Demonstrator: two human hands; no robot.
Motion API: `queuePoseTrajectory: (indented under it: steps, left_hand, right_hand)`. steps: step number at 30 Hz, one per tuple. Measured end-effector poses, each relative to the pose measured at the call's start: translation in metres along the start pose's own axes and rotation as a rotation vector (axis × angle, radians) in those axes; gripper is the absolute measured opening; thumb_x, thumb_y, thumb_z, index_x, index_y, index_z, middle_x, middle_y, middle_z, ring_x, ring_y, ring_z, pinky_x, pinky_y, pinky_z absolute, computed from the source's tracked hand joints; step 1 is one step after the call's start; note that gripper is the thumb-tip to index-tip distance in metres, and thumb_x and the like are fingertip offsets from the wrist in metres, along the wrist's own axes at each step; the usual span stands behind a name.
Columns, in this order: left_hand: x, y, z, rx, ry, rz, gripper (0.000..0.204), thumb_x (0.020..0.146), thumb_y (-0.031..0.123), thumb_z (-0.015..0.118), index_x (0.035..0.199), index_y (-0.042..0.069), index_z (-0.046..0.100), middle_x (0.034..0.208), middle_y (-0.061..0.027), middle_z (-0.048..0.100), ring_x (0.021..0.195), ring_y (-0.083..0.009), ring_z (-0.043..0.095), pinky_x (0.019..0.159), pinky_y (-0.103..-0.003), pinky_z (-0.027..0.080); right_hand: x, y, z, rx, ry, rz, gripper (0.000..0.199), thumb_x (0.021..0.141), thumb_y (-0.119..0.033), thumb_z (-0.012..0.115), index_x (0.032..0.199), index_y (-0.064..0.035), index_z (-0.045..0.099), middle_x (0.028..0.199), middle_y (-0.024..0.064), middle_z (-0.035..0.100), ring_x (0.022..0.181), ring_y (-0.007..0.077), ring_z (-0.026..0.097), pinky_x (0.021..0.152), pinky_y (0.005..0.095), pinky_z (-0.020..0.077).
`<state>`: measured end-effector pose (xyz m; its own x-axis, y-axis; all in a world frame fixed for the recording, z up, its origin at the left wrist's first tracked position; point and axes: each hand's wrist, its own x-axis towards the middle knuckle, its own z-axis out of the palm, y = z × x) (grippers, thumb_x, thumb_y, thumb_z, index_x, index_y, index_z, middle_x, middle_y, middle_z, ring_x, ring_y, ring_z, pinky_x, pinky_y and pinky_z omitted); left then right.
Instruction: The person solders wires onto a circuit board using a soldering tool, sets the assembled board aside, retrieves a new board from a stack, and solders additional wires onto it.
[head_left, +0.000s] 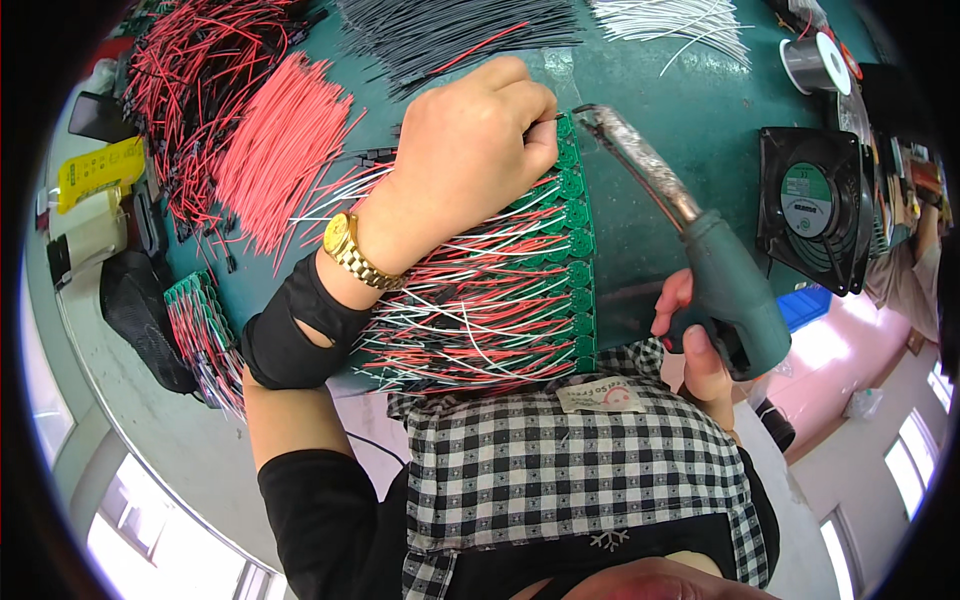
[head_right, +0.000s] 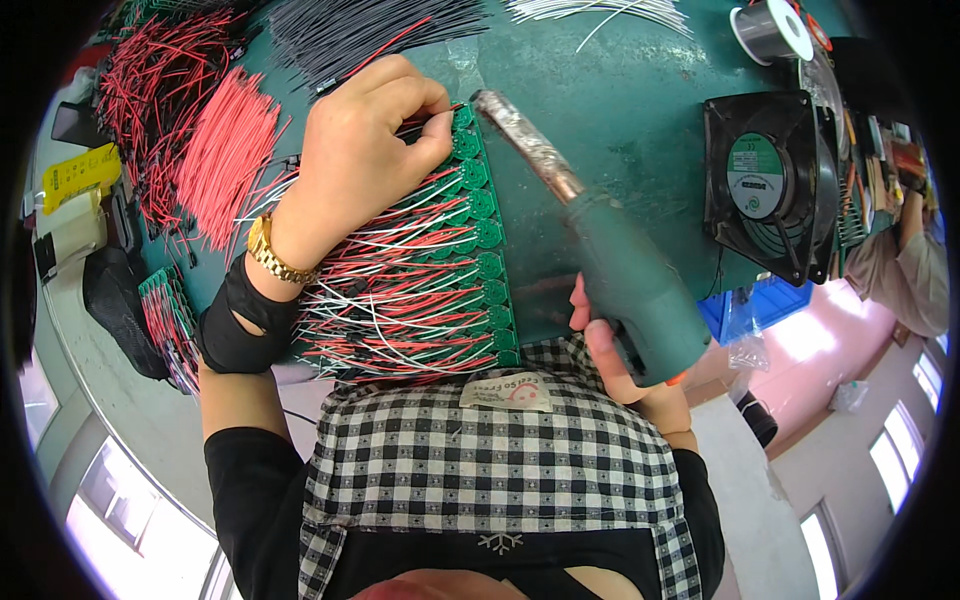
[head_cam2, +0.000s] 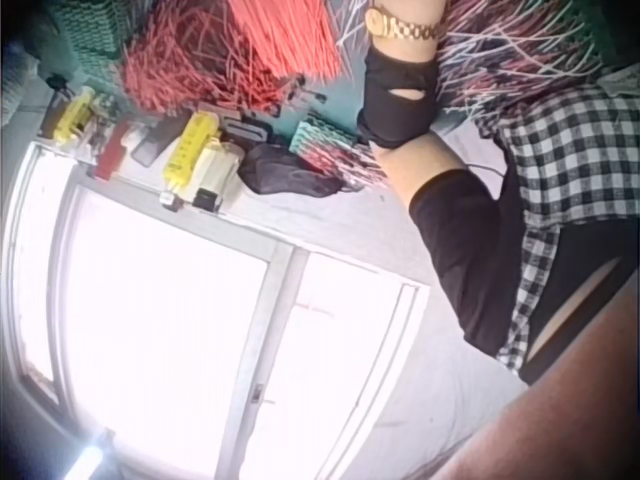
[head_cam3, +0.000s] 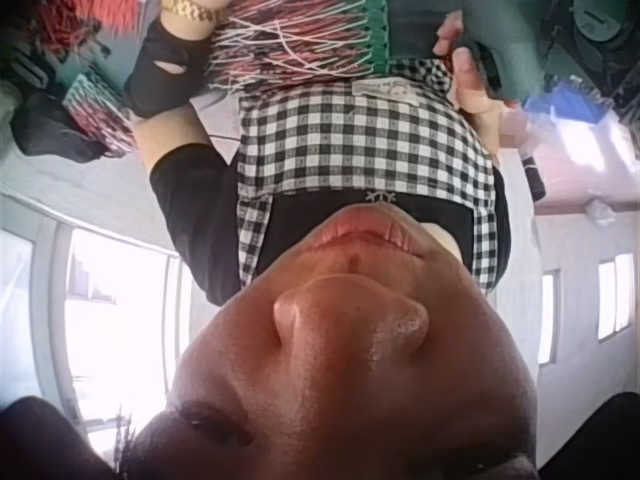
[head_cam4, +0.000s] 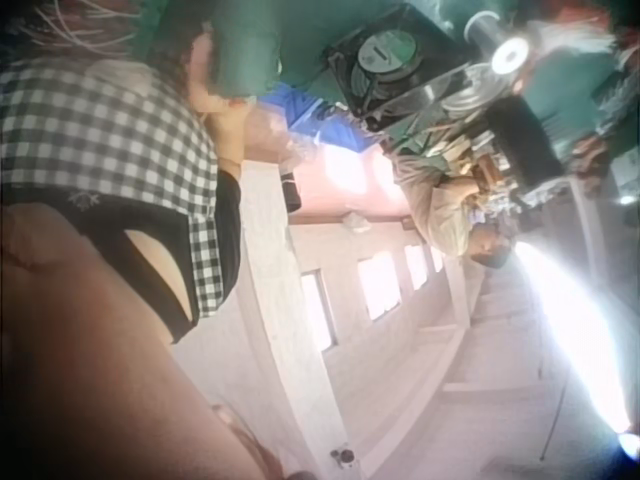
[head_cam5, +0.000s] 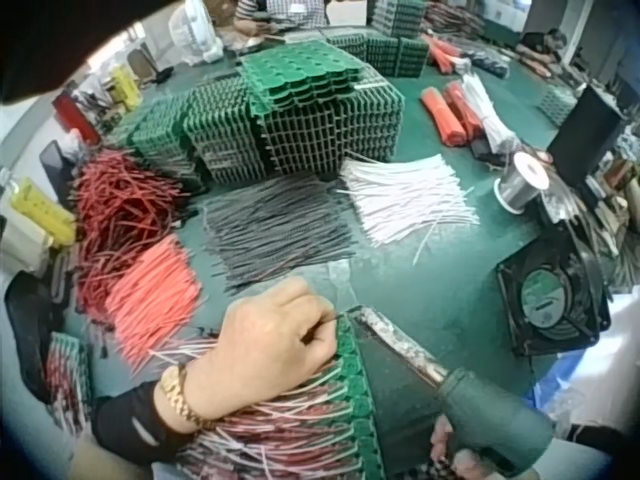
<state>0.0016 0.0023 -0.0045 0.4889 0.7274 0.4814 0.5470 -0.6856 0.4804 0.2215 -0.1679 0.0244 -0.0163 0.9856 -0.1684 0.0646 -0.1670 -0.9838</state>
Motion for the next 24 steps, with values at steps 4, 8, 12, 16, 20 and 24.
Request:
queuePoseTrajectory:
  steps: [4, 8, 12, 16, 20, 24]
  left_hand:
    - [-0.003, 0.000, -0.003, -0.004, -0.007, -0.007, 0.008, 0.069, 0.003, 0.068, 0.072, 0.005, 0.061, 0.071, -0.0038, 0.058, 0.060, -0.0184, 0.060, 0.054, -0.027, 0.049]
    - [0.001, 0.004, -0.002, -0.015, -0.018, -0.010, 0.008, 0.069, 0.003, 0.067, 0.073, 0.005, 0.061, 0.071, -0.0039, 0.058, 0.060, -0.0186, 0.060, 0.055, -0.027, 0.049]
    - [0.005, 0.010, -0.005, -0.018, -0.022, -0.007, 0.007, 0.069, 0.003, 0.068, 0.072, 0.005, 0.061, 0.071, -0.0039, 0.058, 0.061, -0.0188, 0.060, 0.055, -0.027, 0.049]
    - [0.013, 0.016, -0.007, -0.017, -0.033, -0.004, 0.007, 0.069, 0.003, 0.068, 0.071, 0.004, 0.062, 0.071, -0.0042, 0.058, 0.062, -0.0190, 0.059, 0.055, -0.027, 0.048]
    - [0.021, 0.027, -0.012, -0.046, -0.083, -0.052, 0.006, 0.069, 0.002, 0.067, 0.073, 0.004, 0.062, 0.072, -0.0051, 0.058, 0.061, -0.0186, 0.058, 0.055, -0.027, 0.048]
    - [0.027, 0.041, -0.019, -0.009, -0.130, -0.082, 0.008, 0.070, 0.003, 0.067, 0.076, 0.003, 0.061, 0.074, -0.0054, 0.058, 0.065, -0.0201, 0.058, 0.056, -0.028, 0.048]
  right_hand:
    - [-0.006, -0.003, 0.003, 0.150, 0.062, 0.040, 0.051, 0.080, -0.033, 0.063, 0.120, -0.0033, 0.050, 0.089, 0.0058, 0.054, 0.072, 0.0118, 0.054, 0.063, 0.0253, 0.0441]
    - [-0.012, -0.006, 0.003, 0.140, 0.098, 0.041, 0.055, 0.080, -0.037, 0.065, 0.120, -0.0037, 0.049, 0.090, 0.0061, 0.055, 0.073, 0.0117, 0.054, 0.065, 0.0260, 0.0443]
    - [-0.013, -0.007, 0.000, 0.146, 0.073, 0.007, 0.049, 0.080, -0.030, 0.063, 0.120, -0.0039, 0.049, 0.091, 0.0058, 0.055, 0.074, 0.0112, 0.054, 0.066, 0.0259, 0.0443]
    - [-0.013, -0.007, -0.008, 0.139, 0.037, -0.045, 0.042, 0.079, -0.017, 0.061, 0.118, -0.0034, 0.050, 0.093, 0.0051, 0.054, 0.075, 0.0113, 0.054, 0.069, 0.0266, 0.0457]
    - [-0.017, -0.009, -0.009, 0.113, 0.171, -0.004, 0.064, 0.078, -0.046, 0.065, 0.124, -0.0060, 0.046, 0.085, 0.0070, 0.052, 0.067, 0.0120, 0.051, 0.053, 0.0245, 0.0372]
    - [-0.020, -0.005, -0.029, -0.025, 0.018, -0.120, 0.054, 0.083, -0.033, 0.060, 0.127, -0.0049, 0.044, 0.086, 0.0065, 0.052, 0.068, 0.0105, 0.050, 0.053, 0.0230, 0.0366]
